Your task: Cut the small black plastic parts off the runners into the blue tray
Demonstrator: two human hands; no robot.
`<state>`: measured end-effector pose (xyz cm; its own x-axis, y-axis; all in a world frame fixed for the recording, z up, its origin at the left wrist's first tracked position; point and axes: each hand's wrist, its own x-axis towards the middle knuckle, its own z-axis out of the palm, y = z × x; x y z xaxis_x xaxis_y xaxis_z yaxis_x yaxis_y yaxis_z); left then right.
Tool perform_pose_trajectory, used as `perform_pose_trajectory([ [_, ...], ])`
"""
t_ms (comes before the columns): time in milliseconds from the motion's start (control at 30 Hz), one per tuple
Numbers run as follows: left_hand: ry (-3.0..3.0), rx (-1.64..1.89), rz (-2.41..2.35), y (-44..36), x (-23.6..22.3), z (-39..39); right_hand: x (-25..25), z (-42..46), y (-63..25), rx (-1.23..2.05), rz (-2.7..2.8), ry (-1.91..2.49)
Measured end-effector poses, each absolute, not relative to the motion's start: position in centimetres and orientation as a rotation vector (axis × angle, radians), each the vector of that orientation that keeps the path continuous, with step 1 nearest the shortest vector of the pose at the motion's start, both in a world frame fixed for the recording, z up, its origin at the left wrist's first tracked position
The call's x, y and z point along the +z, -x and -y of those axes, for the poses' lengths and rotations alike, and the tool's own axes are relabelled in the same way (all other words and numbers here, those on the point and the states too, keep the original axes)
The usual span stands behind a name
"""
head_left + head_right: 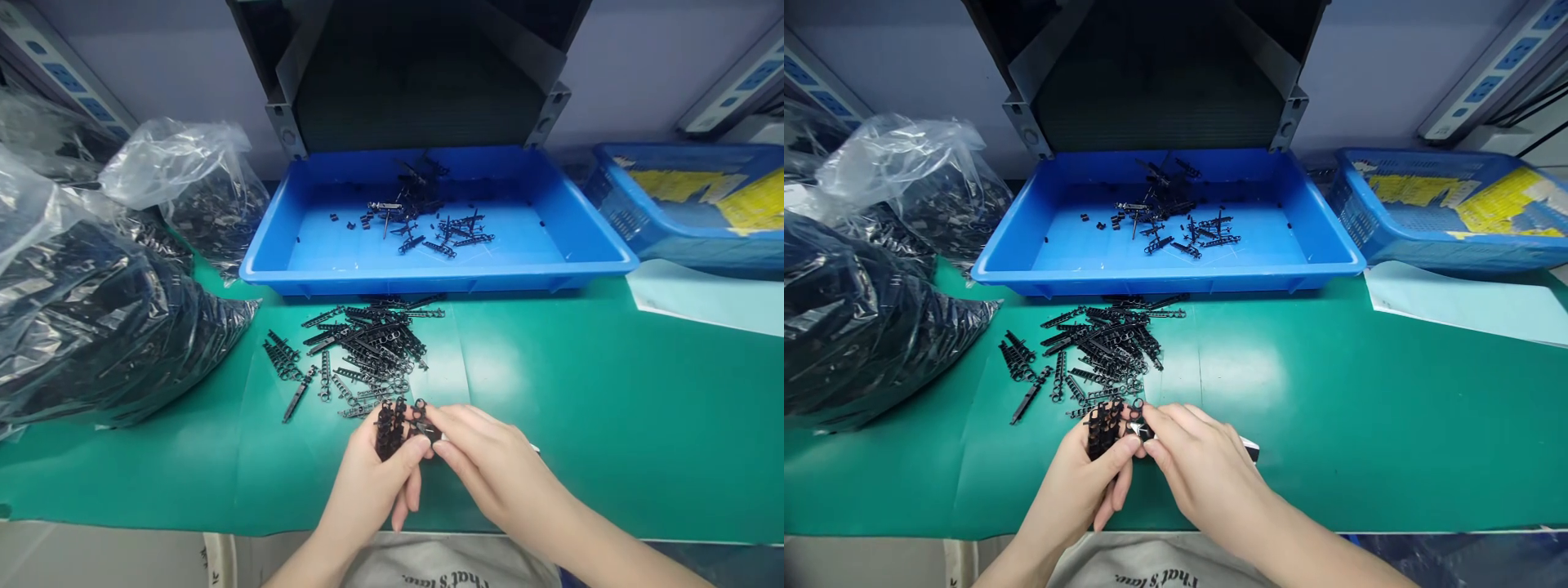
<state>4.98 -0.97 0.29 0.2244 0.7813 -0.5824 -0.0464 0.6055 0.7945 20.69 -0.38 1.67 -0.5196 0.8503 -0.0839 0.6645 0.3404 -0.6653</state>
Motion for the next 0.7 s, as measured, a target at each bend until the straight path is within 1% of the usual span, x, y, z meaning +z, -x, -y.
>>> perform_pose_trajectory([
  [367,-0.771,0.672,-1.306,-5.4,0.4,1.1,1.2,0.6,-20.1,0.859,2.311,1.382],
  [533,-0.786,0.786,-1.317,-5.4,-0.2,1.3,1.1,0.7,-19.8,0.84,2.273,1.352],
  [600,-0.78,0.809,-1.321,-5.4,-0.3,1.3,0.7,0.9,-19.5,0.773,2.259,1.343],
  [700,-0.769,0.801,-1.374,-5.6,-0.2,1.4,-0.1,1.3,-18.9,0.557,2.25,1.349],
])
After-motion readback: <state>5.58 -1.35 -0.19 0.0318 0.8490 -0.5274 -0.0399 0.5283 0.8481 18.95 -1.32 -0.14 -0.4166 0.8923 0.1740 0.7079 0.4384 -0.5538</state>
